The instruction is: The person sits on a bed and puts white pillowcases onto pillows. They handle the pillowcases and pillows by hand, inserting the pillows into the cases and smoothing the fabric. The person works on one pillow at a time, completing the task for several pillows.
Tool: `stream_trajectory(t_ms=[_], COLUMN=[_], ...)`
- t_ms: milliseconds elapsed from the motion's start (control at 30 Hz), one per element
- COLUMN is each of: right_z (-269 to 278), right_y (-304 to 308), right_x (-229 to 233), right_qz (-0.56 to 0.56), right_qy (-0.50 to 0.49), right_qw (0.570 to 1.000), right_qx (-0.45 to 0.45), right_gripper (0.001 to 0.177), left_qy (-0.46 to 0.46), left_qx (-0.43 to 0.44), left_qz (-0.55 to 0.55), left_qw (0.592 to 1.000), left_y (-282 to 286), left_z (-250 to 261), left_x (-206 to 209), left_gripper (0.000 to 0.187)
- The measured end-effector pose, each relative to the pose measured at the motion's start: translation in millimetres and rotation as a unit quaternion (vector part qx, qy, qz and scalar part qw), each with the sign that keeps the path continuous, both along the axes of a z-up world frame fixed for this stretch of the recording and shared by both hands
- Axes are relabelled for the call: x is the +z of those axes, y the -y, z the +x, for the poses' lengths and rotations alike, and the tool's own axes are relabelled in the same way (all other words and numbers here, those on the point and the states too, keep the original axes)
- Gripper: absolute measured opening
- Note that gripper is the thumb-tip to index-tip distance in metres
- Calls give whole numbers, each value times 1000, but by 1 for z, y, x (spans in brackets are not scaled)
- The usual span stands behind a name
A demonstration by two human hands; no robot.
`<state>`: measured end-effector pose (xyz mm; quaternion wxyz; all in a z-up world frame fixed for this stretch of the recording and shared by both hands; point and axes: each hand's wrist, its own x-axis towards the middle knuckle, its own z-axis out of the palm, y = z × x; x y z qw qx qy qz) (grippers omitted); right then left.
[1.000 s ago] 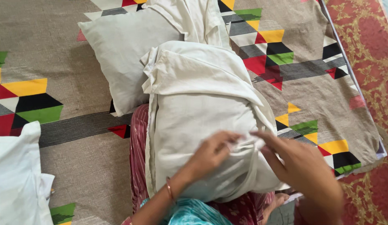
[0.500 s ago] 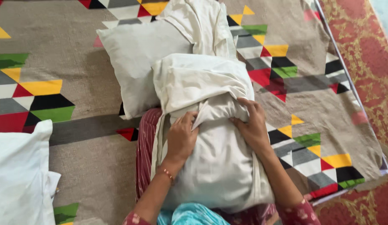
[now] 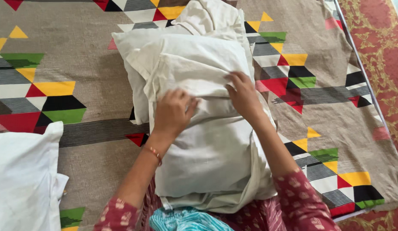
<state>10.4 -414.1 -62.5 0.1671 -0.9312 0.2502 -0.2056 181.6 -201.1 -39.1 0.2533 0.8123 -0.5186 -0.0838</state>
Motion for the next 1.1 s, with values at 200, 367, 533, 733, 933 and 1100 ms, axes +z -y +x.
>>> stream_trajectory(t_ms=[200, 367, 533, 733, 933, 1100], right_z=[52, -34, -88, -122, -140, -134], right_y=[-8, -50, -104, -115, -177, -190], right_x=[24, 72, 96, 122, 88, 59], right_qz=[67, 51, 123, 187, 145, 95], right_qy=[-153, -186, -285, -260, -309, -356], right_qw=[985, 977, 935, 934, 877, 877], right_qx=[31, 93, 170, 160, 337, 307], right_gripper=[44, 30, 16, 20, 36, 39], left_qy=[248, 157, 95, 15, -133, -157], left_qx=[0, -112, -177, -122, -178, -190], left_qz=[-167, -44, 42, 30, 48, 68], left_qw=[954, 980, 979, 992, 974, 967], left_y=[47, -19, -97, -140, -146, -153], left_z=[44, 24, -38, -69, -113, -119], left_x=[5, 4, 33, 50, 33, 8], left_gripper=[52, 29, 27, 28, 17, 19])
